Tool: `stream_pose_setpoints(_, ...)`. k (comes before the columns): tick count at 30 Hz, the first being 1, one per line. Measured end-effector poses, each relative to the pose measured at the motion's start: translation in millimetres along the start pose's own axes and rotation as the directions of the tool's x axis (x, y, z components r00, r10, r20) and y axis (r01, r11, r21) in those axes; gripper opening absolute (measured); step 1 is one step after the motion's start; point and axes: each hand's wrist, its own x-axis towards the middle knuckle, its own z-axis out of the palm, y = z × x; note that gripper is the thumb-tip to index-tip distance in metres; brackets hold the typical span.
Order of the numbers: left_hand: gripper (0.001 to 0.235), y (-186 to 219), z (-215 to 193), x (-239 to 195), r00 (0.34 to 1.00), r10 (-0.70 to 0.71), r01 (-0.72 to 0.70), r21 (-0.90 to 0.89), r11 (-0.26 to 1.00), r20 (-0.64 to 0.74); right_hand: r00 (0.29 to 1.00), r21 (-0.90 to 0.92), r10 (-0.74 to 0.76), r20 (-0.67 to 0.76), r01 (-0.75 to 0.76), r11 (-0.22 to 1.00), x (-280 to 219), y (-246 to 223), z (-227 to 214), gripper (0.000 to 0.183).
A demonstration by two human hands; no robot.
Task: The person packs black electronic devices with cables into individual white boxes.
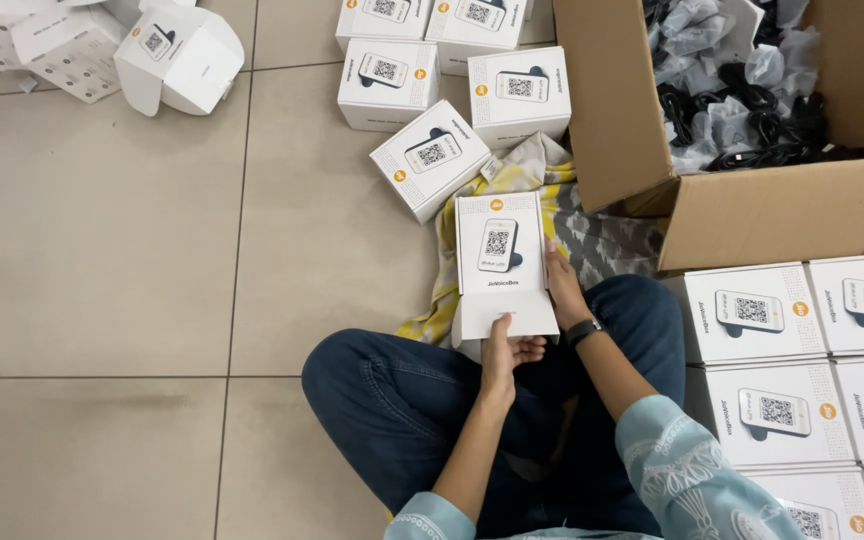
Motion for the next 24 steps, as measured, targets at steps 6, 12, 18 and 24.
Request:
stream_pose_setpoints(6,0.066,50.4,10.2,-4.9,0.997,-0.043,0.036,0.126,0.991,0.061,0.809,-0.276,-0.557,-0.188,0.501,0.82,-132.0,-79.6,1.6,0.037)
stream_pose_setpoints(12,0.063,70.2,25.5,-1.3,0.98,-0.087,0.044,0.23,0.972,0.179,0.525,-0.535,-0.59,0.613,0.826,0.179,-165.4,-90.5,19.4,0.031)
stream_pose_setpoints(18,0.058,84.8,27.1,-8.1,0.994,-0.013,-0.009,0.189,0.982,0.111,0.685,-0.734,-0.353,0.637,0.679,-0.005,-76.7,2.5,12.2,0.016)
stream_pose_setpoints(24,0.055,86.3,37.5,-27.3,0.994,-0.041,0.012,0.278,0.961,0.1,0.923,-0.461,0.108,0.37,0.081,0.884,-32.2,106.6,-27.7,0.016)
